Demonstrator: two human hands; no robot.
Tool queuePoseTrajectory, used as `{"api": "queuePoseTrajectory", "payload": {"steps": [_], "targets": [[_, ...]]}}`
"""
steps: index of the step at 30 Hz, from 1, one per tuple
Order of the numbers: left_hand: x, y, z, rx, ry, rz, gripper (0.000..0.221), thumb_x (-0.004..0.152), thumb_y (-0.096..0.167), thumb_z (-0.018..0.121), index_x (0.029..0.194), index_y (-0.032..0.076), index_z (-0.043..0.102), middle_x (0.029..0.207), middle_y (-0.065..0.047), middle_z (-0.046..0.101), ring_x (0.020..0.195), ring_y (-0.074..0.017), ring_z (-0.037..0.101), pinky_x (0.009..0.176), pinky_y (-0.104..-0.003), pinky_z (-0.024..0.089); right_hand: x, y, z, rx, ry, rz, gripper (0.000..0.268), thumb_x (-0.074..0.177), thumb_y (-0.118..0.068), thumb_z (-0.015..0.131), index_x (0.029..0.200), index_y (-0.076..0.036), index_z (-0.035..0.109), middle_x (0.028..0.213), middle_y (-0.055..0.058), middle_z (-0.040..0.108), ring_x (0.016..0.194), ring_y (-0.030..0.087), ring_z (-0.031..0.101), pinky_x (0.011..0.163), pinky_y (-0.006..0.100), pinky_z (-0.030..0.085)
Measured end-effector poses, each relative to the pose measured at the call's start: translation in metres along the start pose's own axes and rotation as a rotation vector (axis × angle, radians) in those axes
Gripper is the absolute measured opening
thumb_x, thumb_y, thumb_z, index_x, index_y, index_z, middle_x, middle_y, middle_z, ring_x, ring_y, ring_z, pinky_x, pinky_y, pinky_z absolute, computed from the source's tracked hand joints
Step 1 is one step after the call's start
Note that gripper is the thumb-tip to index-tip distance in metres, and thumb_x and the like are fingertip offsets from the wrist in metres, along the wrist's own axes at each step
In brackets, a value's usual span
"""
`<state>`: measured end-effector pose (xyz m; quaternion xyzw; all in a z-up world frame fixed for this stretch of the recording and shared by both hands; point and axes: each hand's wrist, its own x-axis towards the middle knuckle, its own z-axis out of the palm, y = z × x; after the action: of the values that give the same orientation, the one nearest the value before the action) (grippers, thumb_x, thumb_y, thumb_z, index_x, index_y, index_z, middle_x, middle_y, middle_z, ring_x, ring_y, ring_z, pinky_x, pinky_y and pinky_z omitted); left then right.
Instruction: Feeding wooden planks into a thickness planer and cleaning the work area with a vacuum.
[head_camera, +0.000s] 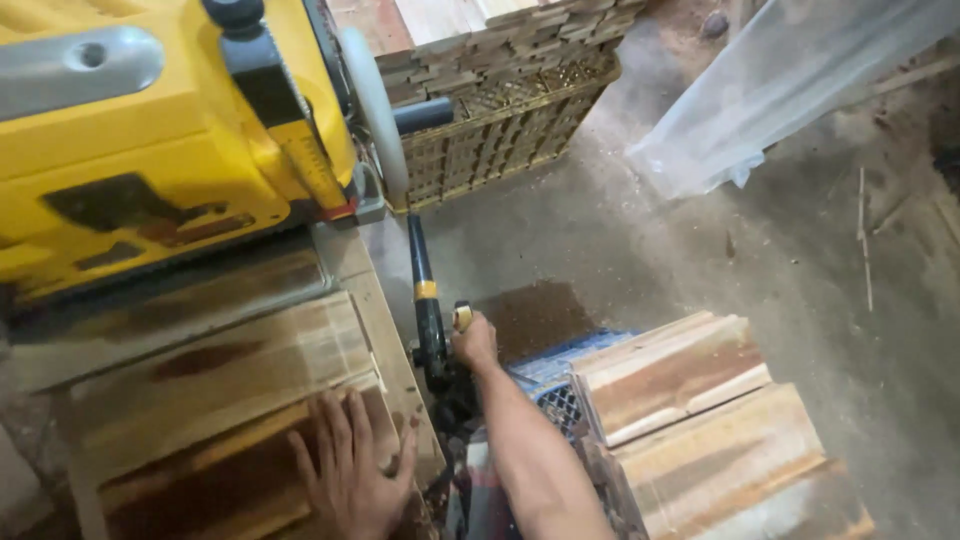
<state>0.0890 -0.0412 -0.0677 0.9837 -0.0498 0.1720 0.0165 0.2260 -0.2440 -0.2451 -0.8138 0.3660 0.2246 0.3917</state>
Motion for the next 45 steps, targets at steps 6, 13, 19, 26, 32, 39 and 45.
{"api": "queuePoseTrajectory", "payload": {"steps": [6,13,19,26,32,39,45], "targets": [[0.006,-0.001,0.005,-0.036,0.053,0.011,0.077,0.092,0.062,0.048,0.141,0.004,0.065,0.148,-0.014,0.063,0.141,-0.0303,0.057,0.121,-0.054,0.035,0.121,0.098,0.103,-0.521,-0.150,-0.266,0.026,0.089,-0.027,0.062,0.094,-0.005,0.076,0.101,0.022,0.073,0.098,0.046,0.069,0.084,0.052,0.056],[0.002,-0.004,0.021,-0.043,-0.030,-0.028,0.086,0.088,0.067,0.048,0.150,0.007,0.055,0.158,-0.012,0.053,0.148,-0.0287,0.047,0.125,-0.055,0.028,0.140,0.186,0.178,-0.556,-0.300,-0.158,0.024,0.085,-0.016,0.062,0.105,-0.010,0.075,0.105,0.020,0.075,0.107,0.043,0.070,0.090,0.052,0.057],[0.009,-0.009,0.027,-0.028,-0.011,-0.046,0.084,0.090,0.067,0.048,0.148,0.008,0.056,0.154,-0.010,0.056,0.145,-0.0261,0.050,0.123,-0.053,0.030,0.116,0.193,0.202,-0.439,-0.309,0.017,0.056,0.085,-0.031,0.073,0.131,-0.007,0.054,0.134,0.020,0.058,0.121,0.045,0.062,0.104,0.050,0.051],[0.007,-0.012,0.032,-0.044,0.039,0.008,0.077,0.091,0.062,0.048,0.141,0.005,0.061,0.146,-0.015,0.062,0.137,-0.0314,0.057,0.118,-0.056,0.036,0.111,0.116,0.190,-0.104,-0.171,0.056,0.051,0.084,-0.040,0.068,0.124,-0.008,0.063,0.127,0.023,0.067,0.122,0.044,0.062,0.102,0.049,0.049],[-0.003,-0.013,0.042,-0.032,0.012,0.008,0.081,0.089,0.066,0.043,0.140,0.006,0.061,0.145,-0.016,0.063,0.137,-0.0334,0.057,0.118,-0.058,0.033,0.136,0.152,0.228,-0.090,-0.079,-0.133,0.065,0.084,-0.037,0.073,0.133,-0.004,0.046,0.116,0.027,0.067,0.108,0.049,0.065,0.095,0.057,0.048],[-0.004,-0.010,0.039,-0.029,-0.024,-0.010,0.081,0.085,0.065,0.050,0.140,0.007,0.060,0.145,-0.016,0.063,0.138,-0.0347,0.057,0.118,-0.059,0.036,0.115,0.179,0.175,-0.067,-0.081,0.424,0.095,0.089,-0.019,0.069,0.165,-0.020,0.012,0.129,0.019,0.067,0.126,0.038,0.061,0.105,0.047,0.050],[0.007,-0.008,0.025,0.003,-0.010,0.023,0.082,0.088,0.064,0.048,0.141,0.003,0.062,0.145,-0.018,0.064,0.138,-0.0359,0.058,0.118,-0.057,0.036,0.134,0.177,0.174,-0.024,0.114,0.406,0.030,0.096,-0.033,0.051,0.110,-0.016,0.071,0.116,0.015,0.074,0.114,0.041,0.067,0.096,0.046,0.053]]}}
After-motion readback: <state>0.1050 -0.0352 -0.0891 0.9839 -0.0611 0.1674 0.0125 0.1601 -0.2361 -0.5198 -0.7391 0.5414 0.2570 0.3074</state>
